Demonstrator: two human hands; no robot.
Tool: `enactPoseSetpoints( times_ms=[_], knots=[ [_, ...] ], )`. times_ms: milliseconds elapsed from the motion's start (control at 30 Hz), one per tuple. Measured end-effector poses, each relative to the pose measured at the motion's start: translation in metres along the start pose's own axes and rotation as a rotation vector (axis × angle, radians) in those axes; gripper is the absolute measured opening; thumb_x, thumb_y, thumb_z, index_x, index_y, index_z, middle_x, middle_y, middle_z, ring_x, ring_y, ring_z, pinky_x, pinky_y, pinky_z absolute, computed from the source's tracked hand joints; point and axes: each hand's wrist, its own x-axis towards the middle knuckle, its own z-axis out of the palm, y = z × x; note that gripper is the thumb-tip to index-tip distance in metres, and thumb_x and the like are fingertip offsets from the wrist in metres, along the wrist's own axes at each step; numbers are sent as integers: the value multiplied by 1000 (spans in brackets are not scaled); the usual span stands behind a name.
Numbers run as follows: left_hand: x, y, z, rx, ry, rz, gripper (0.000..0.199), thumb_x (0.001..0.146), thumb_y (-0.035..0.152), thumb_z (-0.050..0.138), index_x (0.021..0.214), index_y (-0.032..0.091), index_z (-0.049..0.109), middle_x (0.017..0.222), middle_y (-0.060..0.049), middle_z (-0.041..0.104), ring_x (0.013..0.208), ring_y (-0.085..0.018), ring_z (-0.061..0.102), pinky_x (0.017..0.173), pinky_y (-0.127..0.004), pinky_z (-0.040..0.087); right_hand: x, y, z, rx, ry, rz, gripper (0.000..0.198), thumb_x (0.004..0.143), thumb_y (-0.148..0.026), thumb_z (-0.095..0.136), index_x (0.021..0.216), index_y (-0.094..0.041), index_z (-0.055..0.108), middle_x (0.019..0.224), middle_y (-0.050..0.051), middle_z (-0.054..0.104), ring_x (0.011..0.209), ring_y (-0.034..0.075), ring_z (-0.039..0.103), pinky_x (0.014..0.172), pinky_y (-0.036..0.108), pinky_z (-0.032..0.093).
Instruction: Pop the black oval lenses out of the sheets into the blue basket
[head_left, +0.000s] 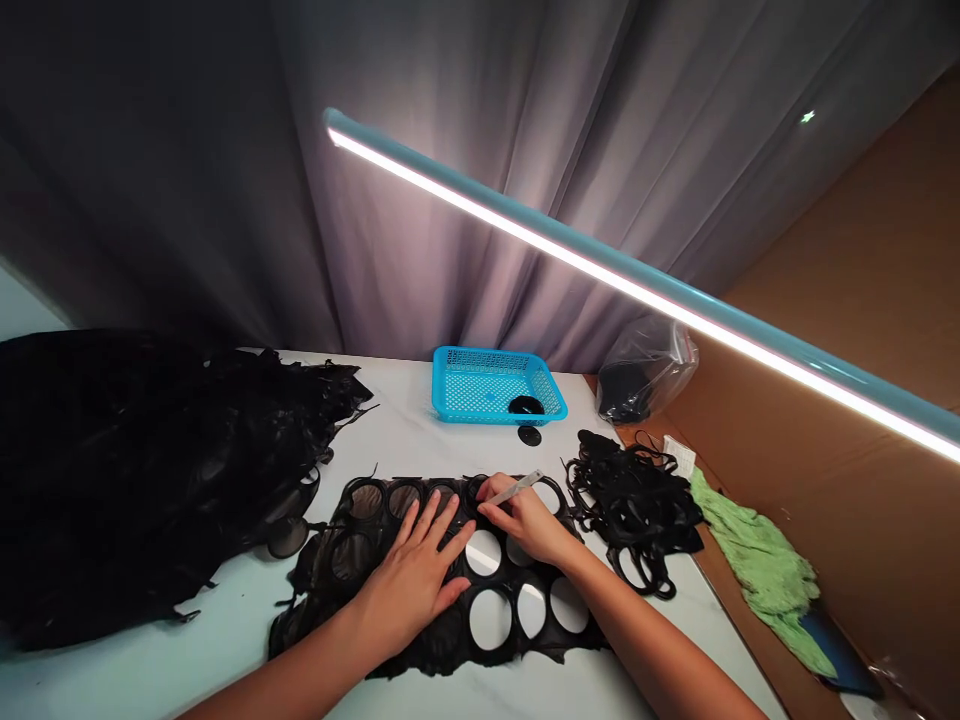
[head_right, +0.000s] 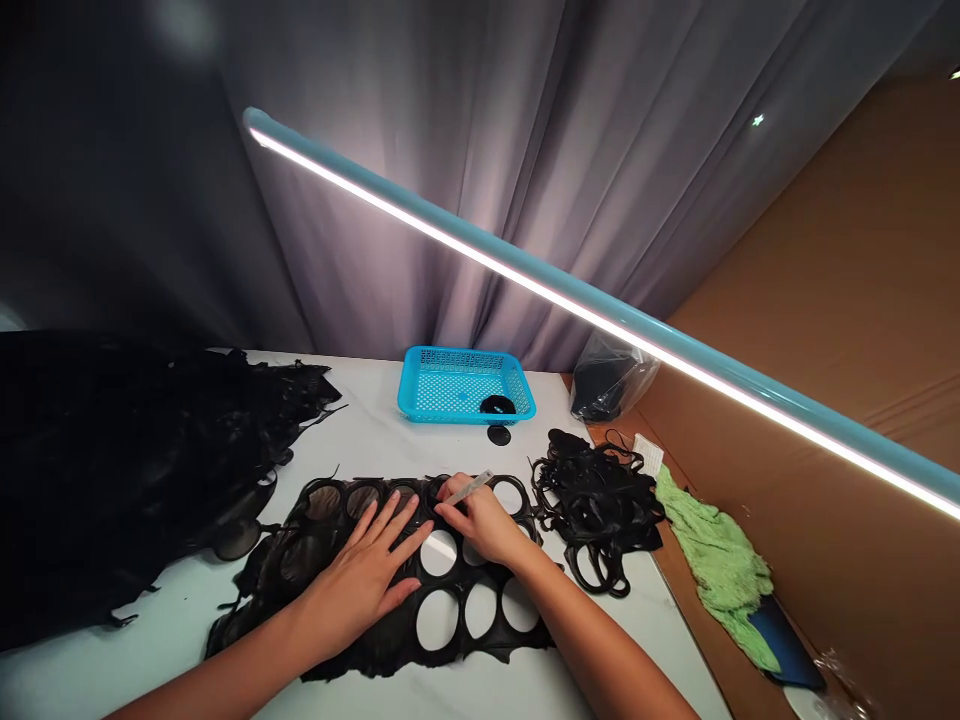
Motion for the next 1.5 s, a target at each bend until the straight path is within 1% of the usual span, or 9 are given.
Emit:
enactPoseSetpoints(
  times_ms=[300, 733, 867, 1000, 1100, 1167, 1267, 1367, 1500],
  knots=[
    [-1, 2, 1, 4, -24, -23, 58, 94, 39, 57, 147, 28, 38, 157, -11, 27, 142, -41, 23, 109, -63, 26, 0, 5, -1, 54, -10, 35, 16, 94, -28, 56, 81, -20, 56, 98, 3, 59, 85, 16, 55, 76, 30, 44],
    [-2, 2, 3, -12, -4, -23, 58, 96, 41, 54, 149, 30, 35, 158, -9, 27, 143, -39, 22, 110, -62, 25, -3, 5, -1, 17, -9, 22, 15, 95, -27, 55, 82, -21, 55, 99, 3, 56, 87, 16, 55, 79, 30, 44],
    [-2, 2, 3, -28, 7, -35, 58, 95, 41, 55, 149, 30, 36, 158, -10, 27, 142, -40, 23, 109, -62, 26, -8, 0, 8, -61, 4, 9, 10, 96, -23, 53, 86, -21, 56, 103, 5, 56, 90, 18, 55, 79, 31, 45],
    [-2, 2, 2, -49, 8, -34, 55, 96, 43, 53, 147, 31, 38, 158, -10, 26, 142, -40, 23, 109, -63, 26, -13, 2, 26, -268, 63, -40, 11, 95, -18, 48, 92, -22, 57, 114, 10, 58, 101, 24, 52, 86, 39, 44],
    [-2, 3, 0, -51, 11, -35, 54, 96, 42, 53, 146, 31, 39, 158, -8, 26, 143, -39, 20, 109, -63, 25, -6, 15, 13, -374, 178, -5, 17, 96, -16, 42, 88, -21, 56, 97, 10, 61, 89, 25, 52, 79, 38, 44],
    [-2, 4, -1, -39, -1, -43, 54, 95, 41, 55, 146, 32, 39, 158, -8, 26, 143, -40, 20, 109, -63, 26, 2, 24, -11, -438, 375, 104, 22, 96, -17, 37, 81, -21, 53, 81, 8, 57, 78, 24, 51, 72, 37, 42],
    [-2, 5, -3, -29, -18, -44, 55, 94, 41, 57, 145, 31, 40, 157, -9, 28, 143, -40, 20, 108, -63, 28, 15, 26, -41, -496, 576, 176, 20, 97, -22, 37, 83, -21, 51, 83, 8, 57, 78, 24, 51, 71, 36, 41],
    [-8, -2, -5, -18, 3, -44, 62, 92, 44, 59, 146, 23, 39, 156, -15, 29, 143, -37, 22, 110, -58, 31, 25, 11, -34, -469, 486, 93, 18, 97, -22, 40, 82, -22, 51, 83, 8, 57, 79, 24, 51, 71, 34, 40],
    [-26, -18, -8, 32, 55, -76, 62, 94, 44, 57, 146, 16, 39, 153, -18, 35, 140, -34, 31, 110, -50, 35, 33, -12, 17, -353, 233, -17, 15, 95, -17, 44, 84, -22, 53, 84, 7, 60, 80, 22, 52, 71, 33, 41]
  ],
)
